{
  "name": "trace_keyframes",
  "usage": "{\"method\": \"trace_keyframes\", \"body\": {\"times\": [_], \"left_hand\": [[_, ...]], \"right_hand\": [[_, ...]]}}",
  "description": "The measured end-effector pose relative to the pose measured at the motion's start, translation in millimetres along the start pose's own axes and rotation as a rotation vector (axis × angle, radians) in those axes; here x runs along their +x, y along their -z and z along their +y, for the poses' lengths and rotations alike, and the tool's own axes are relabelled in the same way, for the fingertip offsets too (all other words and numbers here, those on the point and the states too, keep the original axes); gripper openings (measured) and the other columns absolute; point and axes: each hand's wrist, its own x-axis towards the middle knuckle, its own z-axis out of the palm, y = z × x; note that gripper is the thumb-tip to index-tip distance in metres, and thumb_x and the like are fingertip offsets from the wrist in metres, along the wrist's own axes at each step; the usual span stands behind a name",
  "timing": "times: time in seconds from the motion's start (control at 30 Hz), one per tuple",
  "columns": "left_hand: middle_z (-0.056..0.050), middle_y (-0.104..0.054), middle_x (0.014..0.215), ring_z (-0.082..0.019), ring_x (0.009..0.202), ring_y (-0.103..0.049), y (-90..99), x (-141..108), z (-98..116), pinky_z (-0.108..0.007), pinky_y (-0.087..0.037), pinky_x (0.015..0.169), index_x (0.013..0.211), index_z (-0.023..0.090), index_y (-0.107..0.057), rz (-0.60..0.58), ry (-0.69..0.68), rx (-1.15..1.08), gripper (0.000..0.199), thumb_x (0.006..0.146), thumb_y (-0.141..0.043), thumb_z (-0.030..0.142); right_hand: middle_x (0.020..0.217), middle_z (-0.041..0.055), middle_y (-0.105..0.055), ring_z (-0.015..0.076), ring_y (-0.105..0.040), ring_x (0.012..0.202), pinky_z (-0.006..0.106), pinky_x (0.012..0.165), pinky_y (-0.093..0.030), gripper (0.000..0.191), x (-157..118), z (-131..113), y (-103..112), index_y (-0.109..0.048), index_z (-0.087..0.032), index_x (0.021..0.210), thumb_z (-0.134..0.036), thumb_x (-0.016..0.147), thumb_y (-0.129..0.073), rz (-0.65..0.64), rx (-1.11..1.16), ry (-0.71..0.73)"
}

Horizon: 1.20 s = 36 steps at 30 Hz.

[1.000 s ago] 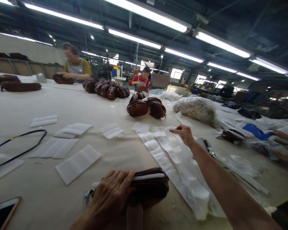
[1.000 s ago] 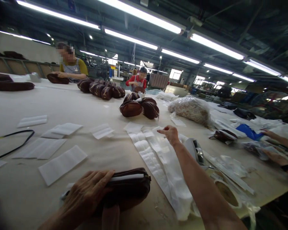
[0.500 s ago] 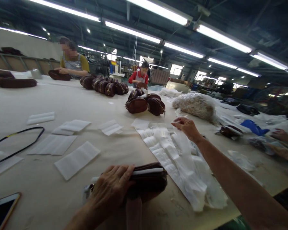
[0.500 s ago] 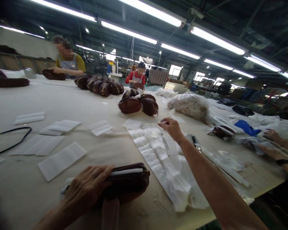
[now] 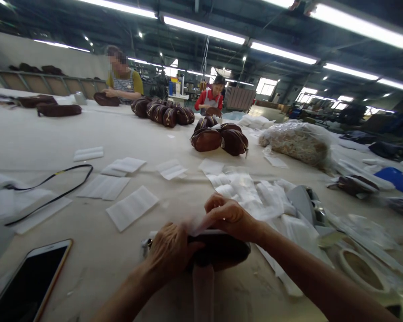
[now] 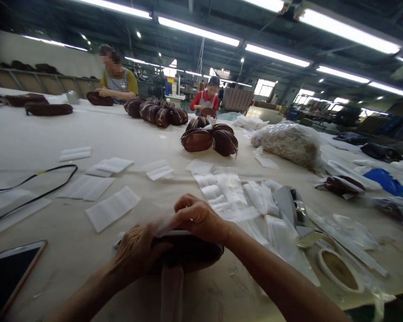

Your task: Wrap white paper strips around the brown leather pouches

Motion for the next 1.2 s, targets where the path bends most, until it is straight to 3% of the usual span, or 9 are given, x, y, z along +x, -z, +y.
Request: {"method": "trace_keyframes", "body": {"times": [0.13, 0.27, 0.47, 0.57, 0.67, 0.83, 0.93, 1.03, 1.2], "left_hand": [[-0.006, -0.066, 0.071, -0.018, 0.055, -0.06, -2.4, -2.6, -2.0, -0.03, -0.045, 0.056, 0.116, 0.01, -0.047, -0.029, 0.009, -0.016, 0.042, 0.097, -0.033, 0.045], [-0.007, -0.069, 0.089, -0.017, 0.073, -0.065, -2.4, 1.6, -5.2, -0.029, -0.048, 0.067, 0.143, 0.011, -0.023, -0.132, -0.067, -0.123, 0.051, 0.099, -0.033, 0.034], [-0.013, -0.065, 0.11, -0.019, 0.094, -0.064, -0.4, 0.8, -5.6, -0.03, -0.051, 0.077, 0.141, 0.011, -0.031, -0.117, -0.062, -0.104, 0.048, 0.094, -0.038, 0.021], [-0.017, -0.059, 0.123, -0.022, 0.108, -0.06, 1.1, 1.3, -5.4, -0.031, -0.051, 0.082, 0.14, 0.01, -0.033, -0.13, -0.083, -0.072, 0.047, 0.094, -0.038, 0.022], [-0.017, -0.058, 0.127, -0.02, 0.108, -0.061, 1.7, 2.3, -6.1, -0.029, -0.051, 0.083, 0.141, 0.01, -0.032, -0.106, -0.122, -0.095, 0.049, 0.093, -0.038, 0.018], [-0.013, -0.062, 0.122, -0.017, 0.092, -0.065, 1.5, 2.0, -7.3, -0.028, -0.05, 0.075, 0.136, 0.011, -0.039, -0.128, -0.146, -0.161, 0.042, 0.094, -0.037, 0.014], [-0.01, -0.066, 0.117, -0.017, 0.086, -0.064, 2.6, 2.3, -6.6, -0.03, -0.049, 0.072, 0.129, 0.013, -0.047, -0.173, -0.145, -0.182, 0.035, 0.096, -0.039, 0.019], [-0.009, -0.067, 0.113, -0.016, 0.083, -0.063, 4.2, 4.2, -6.3, -0.03, -0.048, 0.07, 0.122, 0.014, -0.052, -0.169, -0.146, -0.185, 0.03, 0.097, -0.04, 0.022], [-0.008, -0.068, 0.112, -0.016, 0.08, -0.062, 6.9, 6.9, -7.0, -0.029, -0.047, 0.068, 0.12, 0.013, -0.054, -0.158, -0.189, -0.194, 0.029, 0.096, -0.038, 0.019]], "right_hand": [[0.08, 0.002, -0.062, 0.0098, -0.058, 0.075, 0.024, 0.075, -0.043, 0.022, -4.3, 1.1, -1.7, -0.067, -0.018, 0.08, -0.022, 0.093, -0.049, -0.041, -0.104, 0.097], [0.081, 0.0017, -0.066, 0.0103, -0.061, 0.077, 0.026, 0.076, -0.041, 0.021, -9.0, -8.3, -6.5, -0.063, -0.019, 0.083, -0.02, 0.094, -0.045, -0.057, -0.289, 0.216], [0.089, 0.0073, -0.069, 0.0149, -0.062, 0.089, 0.029, 0.081, -0.046, 0.017, -31.2, -26.6, -23.4, -0.057, -0.013, 0.099, -0.014, 0.096, -0.04, 0.08, -0.496, 0.283], [0.093, 0.0089, -0.069, 0.0172, -0.06, 0.098, 0.03, 0.087, -0.047, 0.014, -39.3, -31.0, -29.0, -0.058, -0.013, 0.094, -0.011, 0.094, -0.043, 0.149, -0.501, 0.32], [0.09, 0.0083, -0.068, 0.0178, -0.06, 0.098, 0.031, 0.088, -0.048, 0.016, -39.9, -33.0, -33.7, -0.06, -0.013, 0.089, -0.012, 0.093, -0.044, 0.165, -0.526, 0.335], [0.082, 0.0034, -0.067, 0.0156, -0.06, 0.087, 0.03, 0.082, -0.046, 0.018, -35.7, -31.7, -45.0, -0.061, -0.017, 0.088, -0.013, 0.093, -0.044, 0.208, -0.554, 0.29], [0.081, 0.0041, -0.066, 0.0155, -0.059, 0.084, 0.031, 0.081, -0.045, 0.018, -37.4, -34.1, -44.8, -0.06, -0.016, 0.09, -0.012, 0.093, -0.043, 0.16, -0.521, 0.245], [0.095, 0.0072, -0.067, 0.018, -0.059, 0.096, 0.036, 0.09, -0.044, 0.019, -43.0, -38.4, -30.4, -0.058, -0.016, 0.1, -0.009, 0.088, -0.045, 0.107, -0.44, 0.208], [0.105, 0.0079, -0.065, 0.0181, -0.058, 0.104, 0.037, 0.092, -0.046, 0.032, -52.7, -17.6, 6.9, -0.057, -0.019, 0.111, -0.006, 0.084, -0.047, 0.255, -0.251, -0.063]]}}
